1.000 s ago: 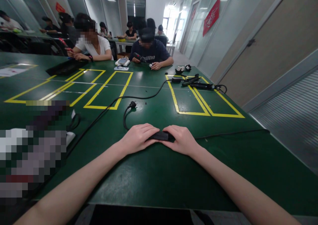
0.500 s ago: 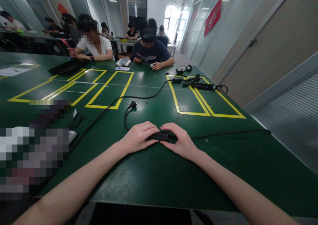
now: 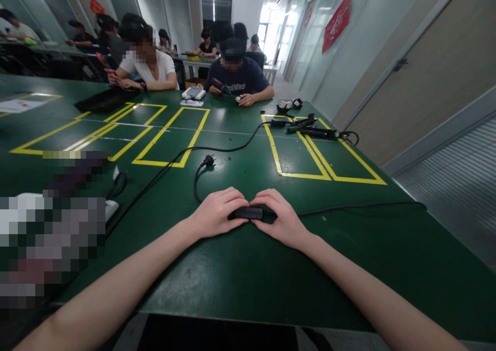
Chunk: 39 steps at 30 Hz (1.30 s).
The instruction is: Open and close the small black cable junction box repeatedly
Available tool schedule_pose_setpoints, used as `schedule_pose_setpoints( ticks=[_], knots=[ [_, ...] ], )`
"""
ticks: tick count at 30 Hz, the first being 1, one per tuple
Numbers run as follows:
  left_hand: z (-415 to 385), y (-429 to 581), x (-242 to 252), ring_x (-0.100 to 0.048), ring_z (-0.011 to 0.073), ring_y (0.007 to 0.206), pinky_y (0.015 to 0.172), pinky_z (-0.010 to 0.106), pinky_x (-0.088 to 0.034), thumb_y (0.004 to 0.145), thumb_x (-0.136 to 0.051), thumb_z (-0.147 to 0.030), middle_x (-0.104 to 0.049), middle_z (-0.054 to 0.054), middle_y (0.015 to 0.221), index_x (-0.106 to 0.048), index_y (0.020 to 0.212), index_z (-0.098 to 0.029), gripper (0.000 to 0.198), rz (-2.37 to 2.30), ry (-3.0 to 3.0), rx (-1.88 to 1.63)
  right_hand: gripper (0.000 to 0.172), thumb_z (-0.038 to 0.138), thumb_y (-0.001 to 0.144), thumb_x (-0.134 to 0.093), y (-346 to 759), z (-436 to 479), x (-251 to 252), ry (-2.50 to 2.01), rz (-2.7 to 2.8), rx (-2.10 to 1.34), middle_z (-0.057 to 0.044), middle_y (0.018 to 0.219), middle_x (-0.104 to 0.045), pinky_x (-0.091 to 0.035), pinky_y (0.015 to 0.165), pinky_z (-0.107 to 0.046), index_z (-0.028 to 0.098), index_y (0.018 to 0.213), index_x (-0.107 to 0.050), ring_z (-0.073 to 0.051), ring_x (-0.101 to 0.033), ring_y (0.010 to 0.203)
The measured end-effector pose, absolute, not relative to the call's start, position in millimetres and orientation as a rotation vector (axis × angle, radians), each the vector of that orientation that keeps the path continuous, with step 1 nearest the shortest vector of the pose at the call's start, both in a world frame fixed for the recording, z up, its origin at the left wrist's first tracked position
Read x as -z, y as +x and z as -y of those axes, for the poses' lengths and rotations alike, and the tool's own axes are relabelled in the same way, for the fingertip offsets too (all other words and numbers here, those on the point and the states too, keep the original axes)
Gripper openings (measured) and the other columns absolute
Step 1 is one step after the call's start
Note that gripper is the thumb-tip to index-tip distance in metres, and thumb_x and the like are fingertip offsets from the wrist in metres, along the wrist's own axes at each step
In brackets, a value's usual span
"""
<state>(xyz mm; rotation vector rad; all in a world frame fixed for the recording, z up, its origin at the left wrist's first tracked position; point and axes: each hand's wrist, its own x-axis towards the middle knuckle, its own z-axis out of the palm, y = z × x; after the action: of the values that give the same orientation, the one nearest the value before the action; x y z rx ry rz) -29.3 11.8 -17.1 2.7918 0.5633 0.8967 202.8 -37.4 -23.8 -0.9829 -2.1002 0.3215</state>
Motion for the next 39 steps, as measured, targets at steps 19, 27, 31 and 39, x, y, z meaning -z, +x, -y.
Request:
schedule_pose_setpoints(
  ticks=[19, 27, 31, 39],
  knots=[
    [-12, -28, 18, -0.067, 0.0234, 0.102, 0.094, 0.042, -0.057, 0.1, -0.06, -0.032, -0.071, 0.01, 0.106, -0.068, 0.107, -0.017, 0.018, -0.572, 2.804, -0.94, 0.032, 0.018, 0.086, -0.068, 205, 36, 27, -0.977, 2.128, -0.25, -0.011, 0.114, -0.068, -0.057, 0.093, -0.046, 0.023, 0.117, -0.063, -0.027, -0.066, 0.108],
    [-12, -24, 13, -0.069, 0.022, 0.105, 0.096, 0.04, -0.057, 0.103, -0.055, -0.019, -0.073, 0.01, 0.107, -0.062, 0.112, -0.016, 0.012, -0.324, 2.968, -1.176, 0.046, 0.031, 0.095, -0.065, 214, 37, 22, -0.949, 2.227, -0.513, -0.013, 0.124, -0.07, -0.058, 0.095, -0.043, 0.021, 0.138, -0.053, -0.026, -0.068, 0.11],
    [-13, -26, 15, -0.066, 0.0258, 0.118, 0.099, 0.042, -0.057, 0.102, -0.056, -0.022, -0.07, 0.013, 0.121, -0.062, 0.113, -0.018, 0.013, -0.421, 2.964, -1.083, 0.036, 0.029, 0.097, -0.063, 215, 36, 24, -0.973, 2.155, -0.518, -0.011, 0.119, -0.071, -0.06, 0.087, -0.038, 0.021, 0.132, -0.056, -0.023, -0.071, 0.101],
    [-11, -31, 15, -0.073, 0.0226, 0.095, 0.084, 0.034, -0.059, 0.101, -0.059, -0.049, -0.075, 0.01, 0.109, -0.061, 0.126, -0.017, 0.04, -0.751, 2.725, -0.748, 0.031, 0.02, 0.099, -0.059, 212, 35, 21, -0.783, 2.332, 0.014, -0.012, 0.122, -0.071, -0.06, 0.087, -0.042, 0.023, 0.129, -0.061, -0.025, -0.069, 0.105]
  ],
)
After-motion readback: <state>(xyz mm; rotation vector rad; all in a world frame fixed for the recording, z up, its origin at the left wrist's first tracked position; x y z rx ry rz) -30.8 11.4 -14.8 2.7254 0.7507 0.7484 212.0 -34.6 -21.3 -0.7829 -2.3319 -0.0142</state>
